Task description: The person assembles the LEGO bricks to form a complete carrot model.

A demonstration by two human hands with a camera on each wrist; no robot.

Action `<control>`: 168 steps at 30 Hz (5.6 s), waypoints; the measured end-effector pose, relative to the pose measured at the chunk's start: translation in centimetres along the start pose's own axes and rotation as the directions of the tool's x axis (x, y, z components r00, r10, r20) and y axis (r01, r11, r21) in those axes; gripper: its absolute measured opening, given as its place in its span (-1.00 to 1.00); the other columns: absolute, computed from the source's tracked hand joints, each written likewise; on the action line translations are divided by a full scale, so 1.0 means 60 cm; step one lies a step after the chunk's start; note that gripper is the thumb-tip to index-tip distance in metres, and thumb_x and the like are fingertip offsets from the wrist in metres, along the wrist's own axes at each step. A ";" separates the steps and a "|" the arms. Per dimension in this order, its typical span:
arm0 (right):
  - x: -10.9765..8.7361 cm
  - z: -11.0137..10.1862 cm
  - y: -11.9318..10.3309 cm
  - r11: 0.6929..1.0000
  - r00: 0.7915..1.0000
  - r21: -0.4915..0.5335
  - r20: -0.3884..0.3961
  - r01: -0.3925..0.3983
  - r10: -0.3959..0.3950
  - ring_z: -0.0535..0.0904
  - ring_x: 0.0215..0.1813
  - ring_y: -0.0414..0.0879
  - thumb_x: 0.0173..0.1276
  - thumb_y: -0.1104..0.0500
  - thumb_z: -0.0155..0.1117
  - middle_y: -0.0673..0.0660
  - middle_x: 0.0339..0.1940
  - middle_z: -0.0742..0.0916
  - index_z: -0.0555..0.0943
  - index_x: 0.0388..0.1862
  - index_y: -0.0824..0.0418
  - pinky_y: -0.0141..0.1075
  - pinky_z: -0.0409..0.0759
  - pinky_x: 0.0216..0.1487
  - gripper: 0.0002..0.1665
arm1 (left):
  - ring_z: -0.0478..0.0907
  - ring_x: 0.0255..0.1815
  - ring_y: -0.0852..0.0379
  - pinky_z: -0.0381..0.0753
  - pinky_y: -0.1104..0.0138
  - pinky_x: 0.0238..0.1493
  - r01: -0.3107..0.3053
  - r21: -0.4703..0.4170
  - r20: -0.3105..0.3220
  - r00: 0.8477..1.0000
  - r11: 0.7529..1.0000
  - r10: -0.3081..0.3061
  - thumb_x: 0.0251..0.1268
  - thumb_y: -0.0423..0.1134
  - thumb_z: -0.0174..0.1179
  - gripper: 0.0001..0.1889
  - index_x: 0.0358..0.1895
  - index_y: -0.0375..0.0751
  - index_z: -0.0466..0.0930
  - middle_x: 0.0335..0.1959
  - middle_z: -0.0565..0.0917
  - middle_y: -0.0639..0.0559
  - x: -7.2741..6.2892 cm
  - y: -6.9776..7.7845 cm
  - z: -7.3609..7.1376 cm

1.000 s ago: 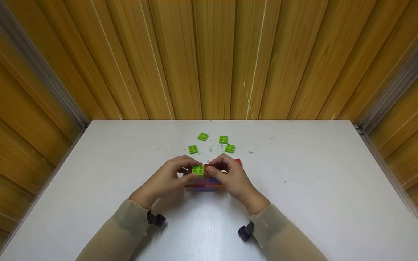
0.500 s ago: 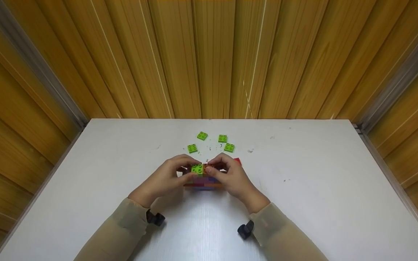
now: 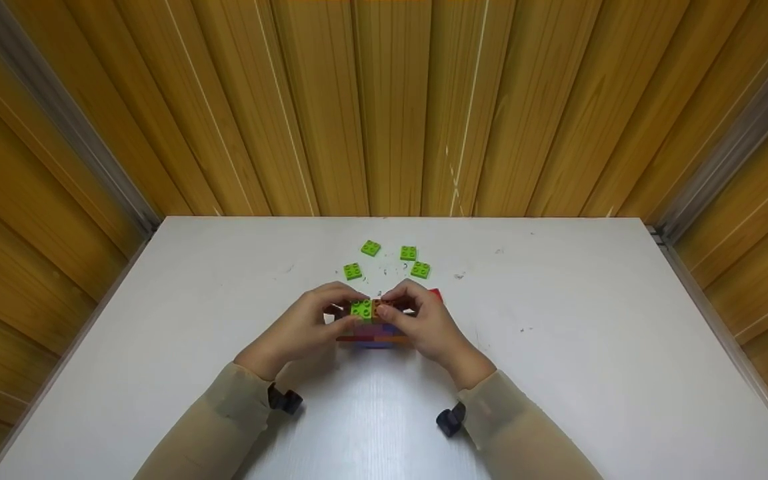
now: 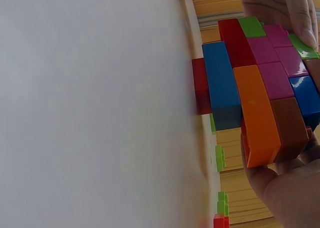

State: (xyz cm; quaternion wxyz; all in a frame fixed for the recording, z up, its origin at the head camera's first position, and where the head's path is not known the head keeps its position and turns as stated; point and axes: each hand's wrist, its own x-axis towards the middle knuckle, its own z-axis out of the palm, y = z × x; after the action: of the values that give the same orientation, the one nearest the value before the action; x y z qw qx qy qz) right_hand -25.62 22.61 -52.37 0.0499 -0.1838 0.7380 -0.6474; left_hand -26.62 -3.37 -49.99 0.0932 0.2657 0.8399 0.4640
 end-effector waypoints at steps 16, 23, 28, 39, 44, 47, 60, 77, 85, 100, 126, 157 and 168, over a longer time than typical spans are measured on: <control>0.003 -0.001 -0.001 0.999 1.000 -0.051 0.010 0.017 -0.016 0.70 0.05 -0.23 0.70 0.30 0.34 -0.07 0.06 0.75 0.60 0.14 0.52 -0.43 0.71 0.11 -0.73 | 0.66 0.13 0.22 0.76 -0.05 0.39 0.007 0.005 0.002 1.000 1.000 -0.007 0.66 -0.13 0.41 -0.67 0.36 0.08 0.79 0.23 0.74 0.16 -0.001 0.003 -0.001; 0.003 0.001 -0.001 0.999 1.000 -0.046 0.015 0.023 -0.022 0.68 0.05 -0.25 0.70 0.30 0.33 -0.11 0.06 0.73 0.56 0.11 0.53 -0.44 0.68 0.12 -0.74 | 0.68 0.17 0.11 0.76 -0.02 0.39 -0.001 0.016 -0.008 1.000 1.000 0.001 0.67 -0.16 0.40 -0.66 0.38 0.04 0.78 0.26 0.75 0.13 0.000 0.003 0.001; 0.003 0.001 0.001 0.999 1.000 -0.028 0.014 0.020 -0.019 0.67 0.04 -0.26 0.70 0.30 0.33 -0.13 0.05 0.73 0.55 0.12 0.54 -0.44 0.67 0.11 -0.72 | 0.65 0.16 0.14 0.77 0.01 0.38 0.014 0.020 -0.014 1.000 1.000 -0.014 0.67 -0.14 0.40 -0.67 0.37 0.06 0.79 0.26 0.75 0.15 0.000 0.005 0.002; 0.000 -0.010 0.003 0.999 1.000 -0.042 -0.002 -0.006 0.006 0.71 0.05 -0.23 0.66 0.30 0.39 -0.10 0.04 0.77 0.62 0.16 0.49 -0.43 0.69 0.13 -0.72 | 0.64 0.14 0.22 0.76 0.14 0.36 0.014 0.020 -0.008 1.000 1.000 -0.013 0.66 -0.11 0.41 -0.67 0.37 0.12 0.79 0.24 0.74 0.20 -0.001 0.005 0.003; 0.000 -0.007 0.004 0.997 0.999 -0.058 -0.010 -0.049 0.049 0.70 0.11 -0.18 0.67 0.26 0.39 -0.04 0.08 0.76 0.61 0.22 0.44 -0.42 0.68 0.19 -0.68 | 0.65 0.14 0.22 0.76 0.12 0.36 0.013 0.007 -0.009 1.000 1.000 -0.013 0.65 -0.11 0.42 -0.66 0.37 0.13 0.78 0.24 0.74 0.21 -0.002 0.003 0.001; -0.003 -0.005 0.006 0.994 0.994 -0.037 -0.018 -0.107 0.106 0.68 0.18 -0.16 0.69 0.21 0.38 0.01 0.14 0.73 0.59 0.29 0.41 -0.42 0.66 0.25 -0.63 | 0.64 0.14 0.24 0.75 0.14 0.37 0.009 0.003 -0.006 1.000 1.000 -0.009 0.65 -0.12 0.41 -0.65 0.38 0.12 0.77 0.25 0.74 0.21 -0.002 0.002 0.001; -0.030 -0.050 0.019 0.968 0.976 0.132 0.049 -0.216 0.211 0.73 0.24 -0.10 0.55 0.31 0.52 0.05 0.24 0.70 0.60 0.27 0.21 -0.30 0.82 0.19 -0.59 | 0.66 0.19 0.21 0.76 0.06 0.42 0.007 0.030 -0.003 1.000 1.000 -0.007 0.66 -0.16 0.39 -0.65 0.39 0.02 0.77 0.29 0.75 0.12 0.005 0.011 0.005; -0.022 -0.041 0.019 0.971 0.969 0.010 -0.051 -0.241 0.241 0.68 0.27 -0.03 0.40 0.29 0.66 0.04 0.21 0.80 0.70 0.22 0.36 -0.41 0.75 0.26 -0.52 | 0.64 0.36 -0.03 0.69 -0.02 0.41 0.196 -0.046 -0.114 0.973 0.979 -0.200 0.66 0.17 0.33 -0.47 0.51 0.05 0.66 0.45 0.67 0.05 0.052 -0.048 -0.062; -0.021 -0.040 0.024 0.972 0.971 0.002 -0.046 -0.233 0.233 0.69 0.25 -0.07 0.41 0.29 0.65 0.04 0.22 0.80 0.72 0.18 0.28 -0.40 0.75 0.21 -0.58 | 0.42 0.74 -0.19 0.35 -0.10 0.80 0.360 -0.004 -0.165 0.920 0.933 -0.355 0.68 0.00 0.34 -0.46 0.57 -0.06 0.60 0.70 0.45 -0.10 0.107 -0.094 -0.068; -0.021 -0.036 0.023 0.971 0.969 -0.025 -0.079 -0.237 0.234 0.71 0.31 -0.04 0.38 0.28 0.67 0.10 0.23 0.81 0.70 0.23 0.39 -0.42 0.72 0.29 -0.49 | 0.66 0.51 -0.09 0.55 0.02 0.67 0.471 0.156 -0.219 0.874 0.868 -0.434 0.43 -0.15 0.60 -0.46 0.40 -0.18 0.75 0.38 0.77 -0.08 0.156 -0.102 -0.043; -0.023 -0.039 0.023 0.970 0.969 -0.032 -0.068 -0.239 0.237 0.67 0.29 -0.02 0.40 0.26 0.67 0.12 0.26 0.77 0.73 0.18 0.28 -0.41 0.72 0.28 -0.57 | 0.66 0.26 -0.02 0.66 -0.04 0.48 0.348 -0.037 -0.243 0.906 0.937 -0.346 0.36 -0.15 0.62 -0.71 0.07 -0.06 0.83 0.18 0.81 0.01 0.100 -0.081 -0.043; -0.020 -0.036 0.019 0.971 0.969 -0.042 -0.080 -0.236 0.232 0.73 0.32 -0.05 0.39 0.25 0.67 0.10 0.23 0.82 0.71 0.23 0.34 -0.41 0.67 0.35 -0.51 | 0.59 -0.03 0.05 0.64 0.15 -0.01 0.123 0.000 -0.111 0.986 0.992 -0.122 0.46 -0.01 0.55 -0.62 0.27 0.13 0.79 0.21 0.77 0.16 0.016 -0.003 -0.070; -0.020 -0.034 0.019 0.965 0.964 -0.063 -0.099 -0.255 0.248 0.71 0.39 -0.04 0.39 0.21 0.68 0.11 0.26 0.82 0.72 0.27 0.30 -0.46 0.59 0.40 -0.47 | 0.62 -0.01 -0.04 0.60 0.17 0.04 0.053 -0.006 0.016 0.998 0.999 -0.053 0.40 -0.05 0.56 -0.67 0.19 0.18 0.85 0.18 0.79 0.16 0.014 -0.009 -0.064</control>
State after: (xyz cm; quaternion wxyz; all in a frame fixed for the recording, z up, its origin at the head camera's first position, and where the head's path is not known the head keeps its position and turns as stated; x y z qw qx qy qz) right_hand -25.38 25.03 -53.38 0.0914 -0.0606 0.7807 -0.6153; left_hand -29.06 -5.94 -48.21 0.1131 0.2466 0.8445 0.4618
